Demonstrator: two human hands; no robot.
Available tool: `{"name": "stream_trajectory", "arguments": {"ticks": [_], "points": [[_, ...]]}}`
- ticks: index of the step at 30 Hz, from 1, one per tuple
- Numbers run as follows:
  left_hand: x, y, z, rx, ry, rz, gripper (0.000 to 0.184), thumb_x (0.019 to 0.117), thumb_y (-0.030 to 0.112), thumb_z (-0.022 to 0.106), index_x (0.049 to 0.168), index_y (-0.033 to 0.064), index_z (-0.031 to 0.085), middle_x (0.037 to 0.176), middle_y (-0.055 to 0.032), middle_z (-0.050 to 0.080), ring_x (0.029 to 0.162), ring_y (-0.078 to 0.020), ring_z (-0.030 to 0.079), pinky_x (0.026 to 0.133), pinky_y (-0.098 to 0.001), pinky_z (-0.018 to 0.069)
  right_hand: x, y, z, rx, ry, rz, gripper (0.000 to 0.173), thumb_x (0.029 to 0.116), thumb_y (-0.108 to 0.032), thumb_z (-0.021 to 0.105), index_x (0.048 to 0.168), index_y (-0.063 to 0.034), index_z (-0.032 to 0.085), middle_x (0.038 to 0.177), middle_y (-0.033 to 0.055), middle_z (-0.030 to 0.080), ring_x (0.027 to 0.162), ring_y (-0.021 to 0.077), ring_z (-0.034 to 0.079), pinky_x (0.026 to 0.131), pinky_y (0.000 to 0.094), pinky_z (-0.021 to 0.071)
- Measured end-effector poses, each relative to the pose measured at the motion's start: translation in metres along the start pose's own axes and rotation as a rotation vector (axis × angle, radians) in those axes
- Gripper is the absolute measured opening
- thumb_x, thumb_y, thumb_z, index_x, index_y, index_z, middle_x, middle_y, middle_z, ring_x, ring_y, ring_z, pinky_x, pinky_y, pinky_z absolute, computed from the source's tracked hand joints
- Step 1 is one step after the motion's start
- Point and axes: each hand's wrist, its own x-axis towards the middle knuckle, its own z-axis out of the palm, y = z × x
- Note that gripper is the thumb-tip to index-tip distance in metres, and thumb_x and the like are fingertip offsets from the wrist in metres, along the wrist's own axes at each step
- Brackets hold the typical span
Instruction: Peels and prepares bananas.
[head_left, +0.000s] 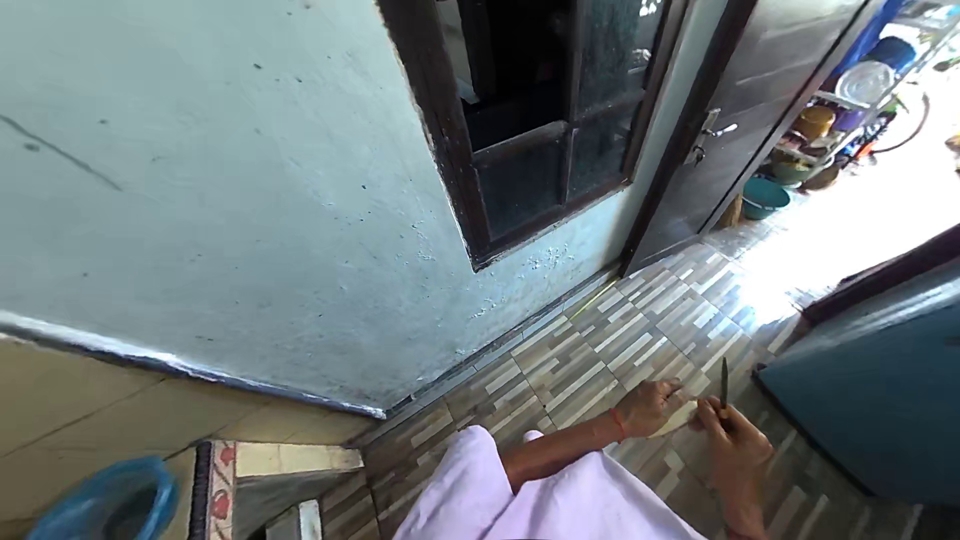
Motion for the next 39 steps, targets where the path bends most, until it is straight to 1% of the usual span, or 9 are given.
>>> {"name": "stream_trajectory", "arguments": {"ticks": [9, 12, 16, 21, 25, 29, 31, 35, 39], "points": [[0.004, 0.003, -0.024, -0.007, 0.072, -0.004, 0.04, 0.1108, 0.022, 0.04, 0.121, -0.0099, 0.061, 0.105, -0.0259, 0.066, 0.096, -0.0327, 0.065, 0.09, -0.0465, 0.0512, 0.022, -0.014, -0.001, 0.091, -0.176, 0.156, 0.031, 0.1009, -0.025, 0.061, 0.098, 0.0034, 0.073, 0.079, 0.0067, 0.074, 0.062, 0.0082, 0.066, 0.056, 0.0275, 0.0546], [-0.001, 0.022, -0.036, -0.056, 0.091, -0.102, 0.038, 0.1102, 0.015, 0.04, 0.13, -0.0107, 0.06, 0.121, -0.0278, 0.066, 0.114, -0.0322, 0.065, 0.104, -0.0428, 0.0476, 0.029, -0.031, -0.006, 0.149, -0.191, 0.169, 0.03, 0.1029, -0.024, 0.058, 0.099, 0.002, 0.072, 0.077, 0.001, 0.071, 0.056, 0.0001, 0.058, 0.051, 0.0198, 0.0477], [0.0, 0.018, -0.036, 0.017, 0.113, -0.156, 0.047, 0.1123, 0.026, 0.034, 0.108, -0.0091, 0.066, 0.088, -0.0226, 0.065, 0.081, -0.0304, 0.063, 0.077, -0.0465, 0.0525, 0.032, -0.029, -0.014, 0.307, -0.175, 0.265, 0.025, 0.1052, -0.021, 0.056, 0.108, -0.0042, 0.074, 0.086, -0.0023, 0.074, 0.053, -0.0024, 0.054, 0.047, 0.0152, 0.0437], [-0.016, 0.031, -0.043, -0.022, 0.109, -0.143, 0.056, 0.1125, 0.04, 0.027, 0.102, -0.0018, 0.063, 0.087, -0.0159, 0.06, 0.08, -0.024, 0.062, 0.072, -0.0412, 0.0523, 0.018, -0.03, -0.026, 0.4, -0.179, 0.341, 0.031, 0.1093, -0.029, 0.049, 0.118, -0.0125, 0.074, 0.096, -0.0013, 0.075, 0.053, 0.0027, 0.055, 0.043, 0.016, 0.0421], [-0.012, 0.022, -0.038, -0.018, 0.113, -0.077, 0.054, 0.1123, 0.039, 0.026, 0.101, 0.0003, 0.063, 0.079, -0.0121, 0.057, 0.07, -0.0194, 0.058, 0.064, -0.0362, 0.0501, 0.009, -0.035, -0.029, 0.351, -0.182, 0.326, 0.033, 0.1101, -0.03, 0.047, 0.126, -0.0113, 0.069, 0.085, -0.0025, 0.069, 0.052, 0.0014, 0.051, 0.046, 0.0145, 0.0416], [-0.004, 0.016, -0.033, 0.085, 0.125, 0.02, 0.052, 0.1127, 0.034, 0.026, 0.105, -0.0016, 0.063, 0.077, -0.013, 0.056, 0.066, -0.0209, 0.056, 0.062, -0.0368, 0.0489, -0.001, -0.035, -0.025, 0.08, -0.234, 0.231, 0.048, 0.1116, -0.034, 0.034, 0.142, -0.0108, 0.062, 0.077, 0.0002, 0.065, 0.061, 0.0074, 0.056, 0.059, 0.0265, 0.05], [-0.002, 0.013, -0.031, 0.132, 0.137, 0.066, 0.05, 0.1126, 0.032, 0.027, 0.103, -0.0014, 0.063, 0.076, -0.0128, 0.056, 0.065, -0.0213, 0.056, 0.061, -0.0367, 0.0487, -0.006, -0.036, -0.022, -0.078, -0.255, 0.183, 0.051, 0.1109, -0.041, 0.033, 0.144, -0.0154, 0.062, 0.072, 0.0031, 0.063, 0.058, 0.0151, 0.055, 0.056, 0.0389, 0.049], [-0.002, 0.008, -0.032, 0.185, 0.124, 0.12, 0.045, 0.1118, 0.024, 0.032, 0.118, -0.0058, 0.065, 0.101, -0.0208, 0.068, 0.089, -0.0263, 0.068, 0.083, -0.0406, 0.0548, -0.011, -0.039, -0.018, -0.234, -0.273, 0.117, 0.053, 0.1109, -0.043, 0.032, 0.147, -0.0156, 0.059, 0.071, 0.0081, 0.063, 0.058, 0.0244, 0.057, 0.054, 0.0476, 0.0468], [0.01, -0.004, -0.025, 0.237, 0.198, 0.184, 0.037, 0.1071, 0.012, 0.037, 0.103, -0.0093, 0.067, 0.086, -0.0201, 0.067, 0.078, -0.0259, 0.067, 0.075, -0.0391, 0.0539, -0.009, -0.037, -0.015, -0.287, -0.261, 0.084, 0.049, 0.1112, -0.037, 0.037, 0.146, -0.0123, 0.06, 0.073, 0.0122, 0.066, 0.058, 0.0289, 0.06, 0.054, 0.0499, 0.0477]]}}
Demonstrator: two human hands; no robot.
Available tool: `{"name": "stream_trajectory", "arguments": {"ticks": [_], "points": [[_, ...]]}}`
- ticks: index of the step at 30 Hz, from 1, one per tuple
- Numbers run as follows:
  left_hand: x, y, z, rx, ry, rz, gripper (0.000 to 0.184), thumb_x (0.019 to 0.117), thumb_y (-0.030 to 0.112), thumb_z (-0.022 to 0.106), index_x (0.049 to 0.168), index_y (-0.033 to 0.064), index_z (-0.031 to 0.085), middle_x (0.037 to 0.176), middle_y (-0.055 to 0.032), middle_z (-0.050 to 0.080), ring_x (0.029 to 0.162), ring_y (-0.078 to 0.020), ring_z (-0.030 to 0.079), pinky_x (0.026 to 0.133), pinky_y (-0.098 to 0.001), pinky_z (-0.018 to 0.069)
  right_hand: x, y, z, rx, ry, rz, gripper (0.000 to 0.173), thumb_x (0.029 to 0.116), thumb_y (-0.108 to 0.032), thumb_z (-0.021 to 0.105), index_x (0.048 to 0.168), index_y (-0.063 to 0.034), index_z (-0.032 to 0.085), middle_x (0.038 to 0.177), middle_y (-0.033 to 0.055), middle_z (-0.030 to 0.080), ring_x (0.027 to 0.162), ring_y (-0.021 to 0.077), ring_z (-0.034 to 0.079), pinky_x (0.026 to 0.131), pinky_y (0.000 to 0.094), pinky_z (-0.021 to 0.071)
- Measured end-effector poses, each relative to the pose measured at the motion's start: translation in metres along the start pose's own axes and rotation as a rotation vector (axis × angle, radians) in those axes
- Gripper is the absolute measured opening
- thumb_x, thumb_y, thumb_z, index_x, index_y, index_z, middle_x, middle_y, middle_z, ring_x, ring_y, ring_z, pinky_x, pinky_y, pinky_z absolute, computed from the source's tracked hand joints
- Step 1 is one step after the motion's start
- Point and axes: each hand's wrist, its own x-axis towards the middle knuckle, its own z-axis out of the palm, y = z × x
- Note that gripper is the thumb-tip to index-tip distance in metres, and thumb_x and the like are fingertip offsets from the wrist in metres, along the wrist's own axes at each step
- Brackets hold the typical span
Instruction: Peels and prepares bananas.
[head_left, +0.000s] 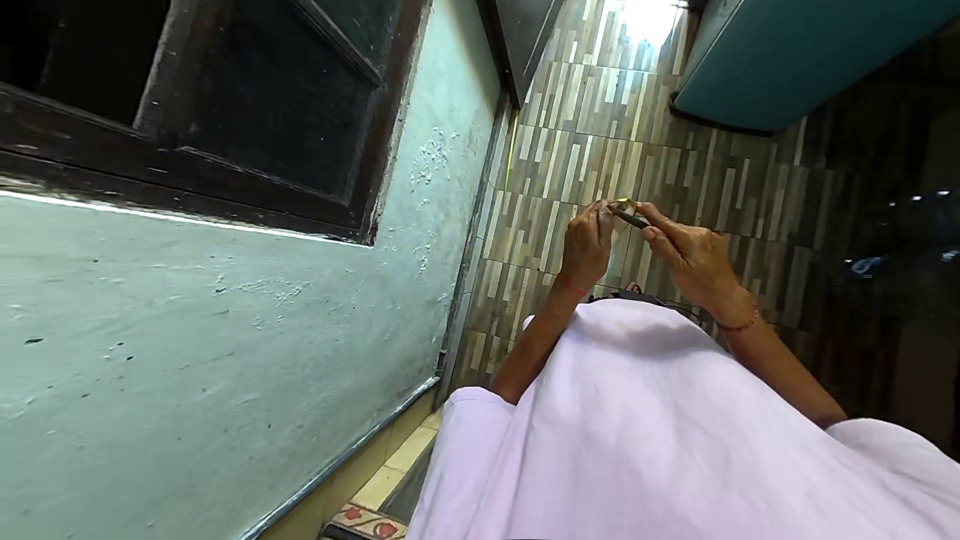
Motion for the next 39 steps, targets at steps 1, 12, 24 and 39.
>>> {"name": "stream_trajectory", "arguments": {"ticks": [1, 12, 24, 39], "points": [[0.002, -0.002, 0.002, 0.004, 0.014, 0.012, 0.037, 0.1058, 0.01, 0.038, 0.101, -0.0099, 0.068, 0.085, -0.0204, 0.068, 0.079, -0.0263, 0.067, 0.075, -0.0395, 0.0538, 0.001, 0.0, 0.001, -0.008, 0.001, 0.0, 0.048, 0.111, -0.036, 0.037, 0.146, -0.0122, 0.06, 0.074, 0.0125, 0.067, 0.058, 0.0295, 0.06, 0.054, 0.0504, 0.0479], [-0.004, 0.004, 0.001, 0.207, 0.002, 0.005, 0.036, 0.1095, 0.015, 0.036, 0.109, -0.0085, 0.064, 0.103, -0.0222, 0.066, 0.087, -0.0298, 0.068, 0.076, -0.0409, 0.0572, 0.009, -0.007, 0.017, 0.035, 0.067, 0.079, 0.046, 0.1104, -0.037, 0.043, 0.144, -0.0118, 0.062, 0.081, 0.0164, 0.071, 0.064, 0.0335, 0.064, 0.057, 0.0541, 0.0491], [-0.016, 0.01, -0.003, 0.226, -0.046, -0.035, 0.03, 0.1093, 0.015, 0.043, 0.114, -0.0077, 0.062, 0.116, -0.0231, 0.065, 0.09, -0.0315, 0.069, 0.078, -0.043, 0.0581, 0.011, -0.008, 0.023, 0.17, 0.048, 0.16, 0.044, 0.1096, -0.038, 0.047, 0.142, -0.0125, 0.064, 0.078, 0.0131, 0.068, 0.059, 0.0271, 0.06, 0.052, 0.0487, 0.0489], [-0.031, -0.004, 0.0, 0.134, -0.081, 0.017, 0.034, 0.1107, 0.019, 0.038, 0.12, -0.0036, 0.062, 0.119, -0.0196, 0.066, 0.097, -0.0281, 0.068, 0.083, -0.0404, 0.057, 0.0, 0.0, 0.005, 0.544, -0.063, 0.283, 0.038, 0.111, -0.026, 0.046, 0.146, -0.0178, 0.06, 0.079, 0.0062, 0.059, 0.056, 0.0112, 0.046, 0.05, 0.0261, 0.0399]]}}
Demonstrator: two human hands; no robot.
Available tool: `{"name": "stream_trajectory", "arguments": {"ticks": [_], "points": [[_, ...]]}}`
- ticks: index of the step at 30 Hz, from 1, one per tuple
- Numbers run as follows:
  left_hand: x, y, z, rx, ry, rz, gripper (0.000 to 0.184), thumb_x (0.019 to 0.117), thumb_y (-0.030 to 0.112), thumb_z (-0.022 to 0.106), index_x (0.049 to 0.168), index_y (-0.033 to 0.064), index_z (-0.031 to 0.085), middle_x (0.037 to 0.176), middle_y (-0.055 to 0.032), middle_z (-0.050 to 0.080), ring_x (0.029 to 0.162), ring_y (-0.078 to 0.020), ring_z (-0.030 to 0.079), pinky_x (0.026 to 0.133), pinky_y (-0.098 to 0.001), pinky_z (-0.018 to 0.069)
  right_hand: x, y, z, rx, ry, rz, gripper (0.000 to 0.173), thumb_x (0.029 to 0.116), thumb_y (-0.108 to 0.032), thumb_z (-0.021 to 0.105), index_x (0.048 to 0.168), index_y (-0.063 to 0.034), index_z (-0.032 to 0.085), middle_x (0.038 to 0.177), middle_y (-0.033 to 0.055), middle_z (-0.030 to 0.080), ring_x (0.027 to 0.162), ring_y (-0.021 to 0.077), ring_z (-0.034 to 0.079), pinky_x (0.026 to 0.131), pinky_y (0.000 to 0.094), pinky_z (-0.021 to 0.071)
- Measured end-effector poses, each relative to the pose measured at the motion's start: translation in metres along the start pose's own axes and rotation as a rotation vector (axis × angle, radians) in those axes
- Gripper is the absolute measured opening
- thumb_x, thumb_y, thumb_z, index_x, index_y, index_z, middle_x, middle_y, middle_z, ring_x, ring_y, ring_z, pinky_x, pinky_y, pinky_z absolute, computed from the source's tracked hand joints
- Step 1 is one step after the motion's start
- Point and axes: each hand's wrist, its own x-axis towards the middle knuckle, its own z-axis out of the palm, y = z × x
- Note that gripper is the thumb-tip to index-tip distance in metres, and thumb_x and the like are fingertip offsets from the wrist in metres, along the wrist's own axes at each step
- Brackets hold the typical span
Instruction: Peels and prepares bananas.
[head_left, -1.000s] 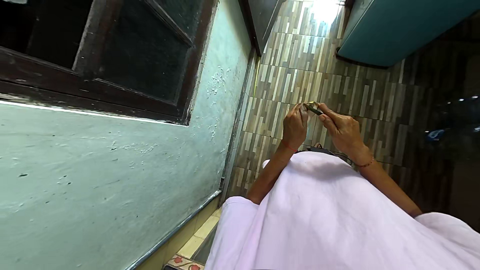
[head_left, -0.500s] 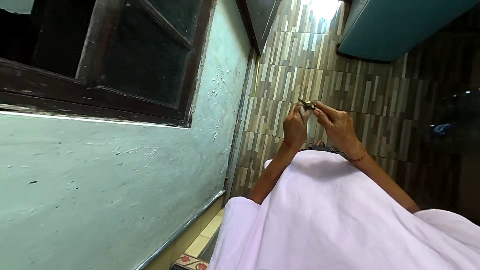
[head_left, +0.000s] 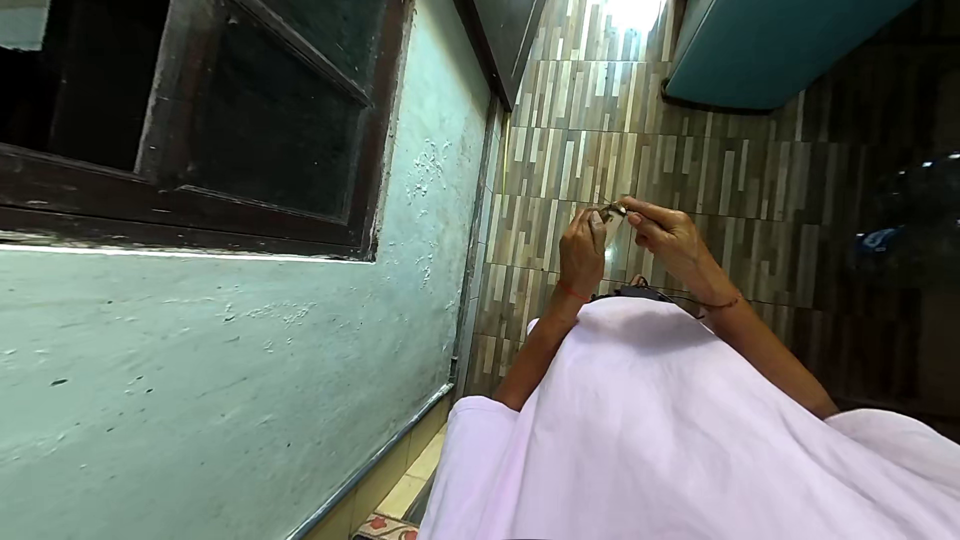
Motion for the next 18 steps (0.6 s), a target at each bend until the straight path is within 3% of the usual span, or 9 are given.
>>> {"name": "stream_trajectory", "arguments": {"ticks": [2, 4, 6, 9, 11, 13, 14, 16, 18], "points": [[0.001, -0.004, 0.002, -0.044, 0.0, -0.007, 0.038, 0.1111, 0.019, 0.034, 0.12, -0.0047, 0.063, 0.116, -0.0204, 0.067, 0.098, -0.0275, 0.068, 0.085, -0.0399, 0.0566, 0.001, 0.0, -0.004, 0.13, -0.018, 0.037, 0.037, 0.111, -0.023, 0.046, 0.144, -0.0135, 0.061, 0.073, 0.0025, 0.055, 0.051, 0.0058, 0.041, 0.046, 0.019, 0.0355], [0.009, -0.006, 0.01, -0.124, 0.06, -0.026, 0.047, 0.1111, 0.022, 0.027, 0.113, -0.0057, 0.064, 0.094, -0.0196, 0.067, 0.081, -0.0241, 0.067, 0.074, -0.0371, 0.0553, 0.009, 0.006, -0.006, 0.249, -0.023, 0.107, 0.035, 0.1103, -0.018, 0.046, 0.14, -0.009, 0.062, 0.069, -0.0026, 0.055, 0.047, 0.0007, 0.04, 0.043, 0.0152, 0.0336], [0.014, -0.002, 0.013, -0.24, 0.101, -0.106, 0.052, 0.1107, 0.024, 0.024, 0.112, -0.0068, 0.066, 0.085, -0.018, 0.067, 0.074, -0.0201, 0.066, 0.07, -0.0354, 0.0548, 0.013, 0.014, -0.01, 0.351, -0.05, 0.193, 0.036, 0.1105, -0.02, 0.044, 0.141, -0.0101, 0.06, 0.064, -0.0055, 0.051, 0.044, -0.0002, 0.038, 0.04, 0.0148, 0.0317], [0.017, 0.008, 0.006, -0.419, -0.012, -0.3, 0.062, 0.1099, 0.041, 0.01, 0.127, 0.0025, 0.055, 0.106, -0.0135, 0.062, 0.087, -0.0155, 0.063, 0.077, -0.0355, 0.0541, 0.004, 0.021, -0.016, 0.519, -0.094, 0.258, 0.034, 0.1118, -0.029, 0.041, 0.135, -0.0166, 0.063, 0.059, -0.0073, 0.044, 0.042, -0.0007, 0.035, 0.039, 0.0131, 0.0301], [0.015, 0.008, 0.01, -0.5, -0.076, -0.386, 0.068, 0.1078, 0.049, 0.005, 0.133, 0.007, 0.053, 0.112, -0.0131, 0.061, 0.088, -0.0181, 0.064, 0.075, -0.0393, 0.0559, -0.003, 0.024, -0.018, 0.568, -0.099, 0.265, 0.035, 0.1113, -0.039, 0.039, 0.112, -0.0178, 0.066, 0.057, -0.0074, 0.043, 0.042, -0.0002, 0.037, 0.04, 0.0133, 0.0314], [0.012, 0.006, 0.019, -0.55, -0.131, -0.417, 0.065, 0.1085, 0.049, 0.012, 0.137, 0.0053, 0.05, 0.117, -0.0164, 0.06, 0.09, -0.0221, 0.064, 0.076, -0.0434, 0.0562, -0.011, 0.027, -0.017, 0.53, -0.088, 0.256, 0.037, 0.1087, -0.049, 0.042, 0.095, -0.02, 0.061, 0.055, -0.0072, 0.042, 0.04, 0.0, 0.035, 0.038, 0.0137, 0.0296], [0.013, 0.003, 0.03, -0.561, -0.122, -0.391, 0.059, 0.1087, 0.046, 0.018, 0.132, 0.0028, 0.051, 0.11, -0.0155, 0.06, 0.083, -0.02, 0.064, 0.07, -0.0403, 0.0574, -0.015, 0.027, -0.015, 0.497, -0.051, 0.242, 0.031, 0.1069, -0.046, 0.049, 0.096, -0.0193, 0.062, 0.055, -0.0061, 0.042, 0.04, 0.0008, 0.034, 0.038, 0.0146, 0.0291], [0.017, -0.001, 0.052, -0.585, -0.104, -0.302, 0.045, 0.1079, 0.031, 0.03, 0.121, -0.0049, 0.054, 0.097, -0.013, 0.059, 0.08, -0.0156, 0.061, 0.072, -0.0353, 0.0559, -0.022, 0.032, -0.01, 0.383, 0.049, 0.224, 0.019, 0.1019, -0.035, 0.062, 0.103, -0.0164, 0.063, 0.06, -0.0043, 0.046, 0.043, 0.0022, 0.037, 0.04, 0.0166, 0.0318], [0.013, 0.006, 0.059, -0.584, -0.171, -0.292, 0.04, 0.1081, 0.031, 0.035, 0.12, -0.0023, 0.054, 0.091, -0.0102, 0.059, 0.077, -0.0134, 0.06, 0.07, -0.0325, 0.0542, -0.029, 0.039, -0.009, 0.304, 0.159, 0.208, 0.016, 0.0997, -0.028, 0.066, 0.1, -0.0118, 0.064, 0.064, -0.0025, 0.054, 0.047, 0.0033, 0.042, 0.043, 0.0179, 0.0351]]}}
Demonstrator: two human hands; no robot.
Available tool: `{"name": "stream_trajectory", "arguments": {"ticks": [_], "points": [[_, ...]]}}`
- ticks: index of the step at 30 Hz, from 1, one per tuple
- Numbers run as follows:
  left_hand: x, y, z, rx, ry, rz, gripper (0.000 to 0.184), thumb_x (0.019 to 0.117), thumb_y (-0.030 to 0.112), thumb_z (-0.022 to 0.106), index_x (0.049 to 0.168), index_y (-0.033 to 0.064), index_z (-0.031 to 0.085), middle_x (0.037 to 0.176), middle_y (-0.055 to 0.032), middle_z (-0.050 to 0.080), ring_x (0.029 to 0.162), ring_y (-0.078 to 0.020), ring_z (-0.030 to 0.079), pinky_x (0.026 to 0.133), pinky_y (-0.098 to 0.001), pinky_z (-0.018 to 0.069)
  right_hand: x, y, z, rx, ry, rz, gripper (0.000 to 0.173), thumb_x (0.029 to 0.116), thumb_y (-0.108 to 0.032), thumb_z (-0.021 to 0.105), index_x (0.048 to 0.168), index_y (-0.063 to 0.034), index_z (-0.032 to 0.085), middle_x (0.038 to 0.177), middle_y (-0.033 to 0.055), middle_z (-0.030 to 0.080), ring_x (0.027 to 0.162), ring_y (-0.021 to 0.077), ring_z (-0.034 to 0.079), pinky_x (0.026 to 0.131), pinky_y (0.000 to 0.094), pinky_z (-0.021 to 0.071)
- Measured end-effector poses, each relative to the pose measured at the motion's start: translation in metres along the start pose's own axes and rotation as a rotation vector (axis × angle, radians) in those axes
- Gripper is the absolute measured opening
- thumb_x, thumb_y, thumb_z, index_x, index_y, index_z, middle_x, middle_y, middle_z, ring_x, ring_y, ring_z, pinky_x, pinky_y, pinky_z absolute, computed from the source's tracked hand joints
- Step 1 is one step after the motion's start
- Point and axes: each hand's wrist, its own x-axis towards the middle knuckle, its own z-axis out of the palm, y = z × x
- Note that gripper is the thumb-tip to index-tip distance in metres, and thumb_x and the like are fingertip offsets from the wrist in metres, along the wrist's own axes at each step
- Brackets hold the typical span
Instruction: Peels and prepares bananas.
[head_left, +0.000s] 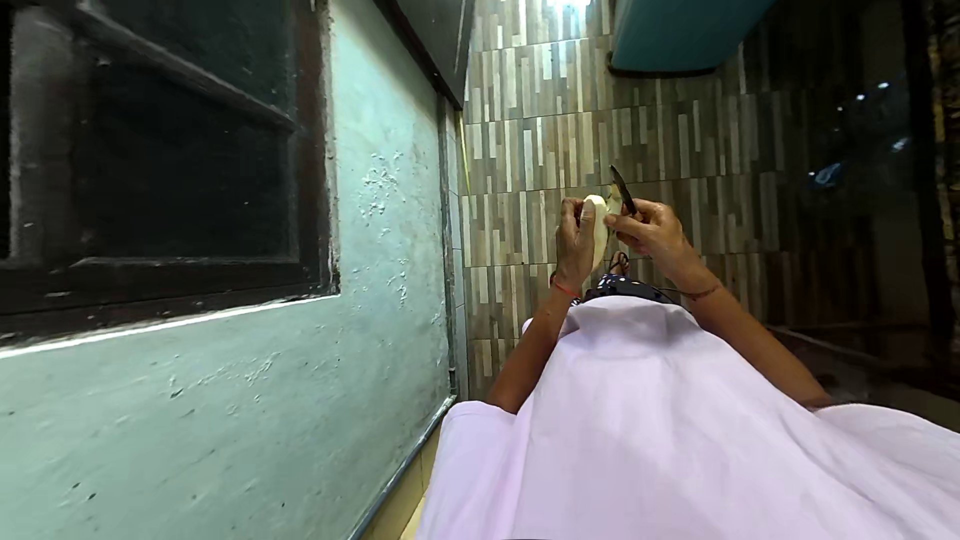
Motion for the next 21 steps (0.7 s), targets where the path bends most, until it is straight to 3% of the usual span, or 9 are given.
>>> {"name": "stream_trajectory", "arguments": {"ticks": [2, 5, 10, 14, 16, 18, 21], "points": [[-0.01, 0.009, 0.007, -0.024, -0.11, -0.087, 0.043, 0.1097, 0.042, 0.033, 0.125, 0.0068, 0.052, 0.091, -0.0075, 0.058, 0.072, -0.0113, 0.059, 0.065, -0.0297, 0.0531, -0.011, 0.006, -0.009, 0.009, 0.077, -0.025, 0.014, 0.1001, -0.023, 0.066, 0.095, -0.0102, 0.064, 0.067, -0.0009, 0.059, 0.046, 0.0036, 0.043, 0.042, 0.0173, 0.0338], [-0.011, 0.01, 0.031, -0.191, -0.204, -0.169, 0.043, 0.1077, 0.049, 0.034, 0.125, 0.0133, 0.051, 0.093, -0.0033, 0.059, 0.072, -0.0085, 0.06, 0.064, -0.0279, 0.0555, -0.021, 0.011, -0.029, 0.082, 0.189, -0.015, 0.016, 0.0982, -0.016, 0.067, 0.084, -0.0116, 0.061, 0.064, -0.0024, 0.059, 0.044, 0.0028, 0.04, 0.041, 0.017, 0.0321], [-0.01, 0.016, 0.082, -0.485, -0.368, -0.436, 0.047, 0.1058, 0.059, 0.036, 0.127, 0.0217, 0.057, 0.098, 0.0003, 0.068, 0.08, -0.0089, 0.068, 0.068, -0.0263, 0.0591, -0.038, 0.02, -0.075, 0.229, 0.337, 0.002, 0.013, 0.0967, -0.012, 0.069, 0.084, -0.0109, 0.064, 0.064, -0.0038, 0.062, 0.044, -0.0001, 0.042, 0.04, 0.0152, 0.0333], [-0.013, 0.018, 0.143, -0.135, -0.526, -0.391, 0.066, 0.0995, 0.07, 0.039, 0.145, 0.0226, 0.043, 0.117, -0.0059, 0.063, 0.092, -0.0158, 0.065, 0.076, -0.0362, 0.0581, -0.066, 0.041, -0.129, 0.292, 0.458, -0.06, 0.015, 0.0953, -0.011, 0.07, 0.082, -0.0095, 0.063, 0.062, -0.0022, 0.06, 0.043, 0.0005, 0.043, 0.039, 0.0155, 0.0349], [-0.018, 0.017, 0.188, 0.03, -0.56, -0.318, 0.065, 0.0993, 0.055, 0.055, 0.147, 0.0138, 0.04, 0.123, -0.0134, 0.062, 0.096, -0.0215, 0.064, 0.079, -0.0415, 0.0556, -0.087, 0.055, -0.162, 0.286, 0.517, -0.054, 0.012, 0.0952, -0.012, 0.071, 0.087, -0.0084, 0.064, 0.066, 0.0006, 0.06, 0.046, 0.0032, 0.043, 0.041, 0.0175, 0.0356], [-0.023, 0.014, 0.24, 0.03, -0.561, -0.3, 0.061, 0.0975, 0.037, 0.067, 0.143, 0.0053, 0.043, 0.119, -0.0142, 0.064, 0.097, -0.02, 0.066, 0.084, -0.0401, 0.0569, -0.103, 0.066, -0.2, 0.295, 0.595, 0.004, 0.012, 0.0938, -0.014, 0.074, 0.089, -0.0079, 0.065, 0.067, 0.0008, 0.06, 0.048, 0.0042, 0.045, 0.043, 0.019, 0.0368], [-0.037, 0.011, 0.315, -0.022, -0.561, -0.31, 0.044, 0.0985, 0.024, 0.066, 0.134, 0.0022, 0.051, 0.105, -0.0105, 0.068, 0.085, -0.0153, 0.067, 0.076, -0.0346, 0.058, -0.126, 0.084, -0.258, 0.306, 0.7, 0.053, 0.013, 0.0922, -0.016, 0.075, 0.087, -0.0075, 0.065, 0.065, 0.0009, 0.059, 0.049, 0.0055, 0.045, 0.044, 0.021, 0.036]]}}
